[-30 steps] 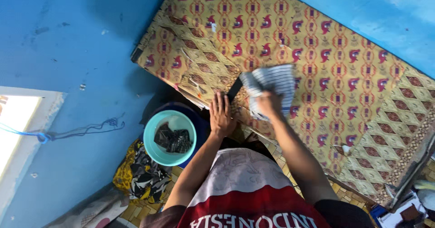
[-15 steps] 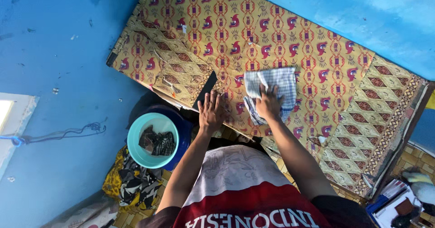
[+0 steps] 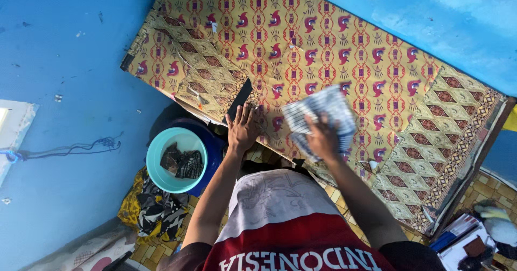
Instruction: The person wipes a patterned mattress cover repeatedly with a small checkered cloth, occasionally dipping the cloth into a blue bucket containing dark items and water.
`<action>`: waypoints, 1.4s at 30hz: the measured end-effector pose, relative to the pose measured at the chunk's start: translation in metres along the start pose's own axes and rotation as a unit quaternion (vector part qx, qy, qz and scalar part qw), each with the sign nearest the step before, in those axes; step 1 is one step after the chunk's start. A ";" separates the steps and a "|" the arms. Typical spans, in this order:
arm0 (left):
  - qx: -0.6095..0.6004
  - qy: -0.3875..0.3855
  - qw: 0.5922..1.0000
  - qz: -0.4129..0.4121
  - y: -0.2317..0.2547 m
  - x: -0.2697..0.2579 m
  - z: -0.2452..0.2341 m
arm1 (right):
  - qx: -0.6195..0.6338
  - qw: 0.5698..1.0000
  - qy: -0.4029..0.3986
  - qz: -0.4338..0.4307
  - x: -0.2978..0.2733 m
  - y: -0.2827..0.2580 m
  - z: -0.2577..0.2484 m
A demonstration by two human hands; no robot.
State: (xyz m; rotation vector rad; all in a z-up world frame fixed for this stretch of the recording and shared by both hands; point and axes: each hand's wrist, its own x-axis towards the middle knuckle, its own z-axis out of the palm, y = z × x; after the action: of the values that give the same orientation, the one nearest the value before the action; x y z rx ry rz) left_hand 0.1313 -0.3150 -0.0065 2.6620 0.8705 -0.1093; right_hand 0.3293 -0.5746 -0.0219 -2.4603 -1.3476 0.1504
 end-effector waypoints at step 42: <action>-0.333 0.229 0.892 -0.200 -0.133 0.043 -0.045 | 0.479 0.849 -0.150 0.162 0.177 -0.139 0.094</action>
State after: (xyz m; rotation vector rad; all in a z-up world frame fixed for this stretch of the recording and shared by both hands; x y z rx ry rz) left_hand 0.0868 -0.1751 -0.0109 1.8524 1.3052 0.6337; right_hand 0.2916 -0.3355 -0.0521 -1.7677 -0.6397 1.0454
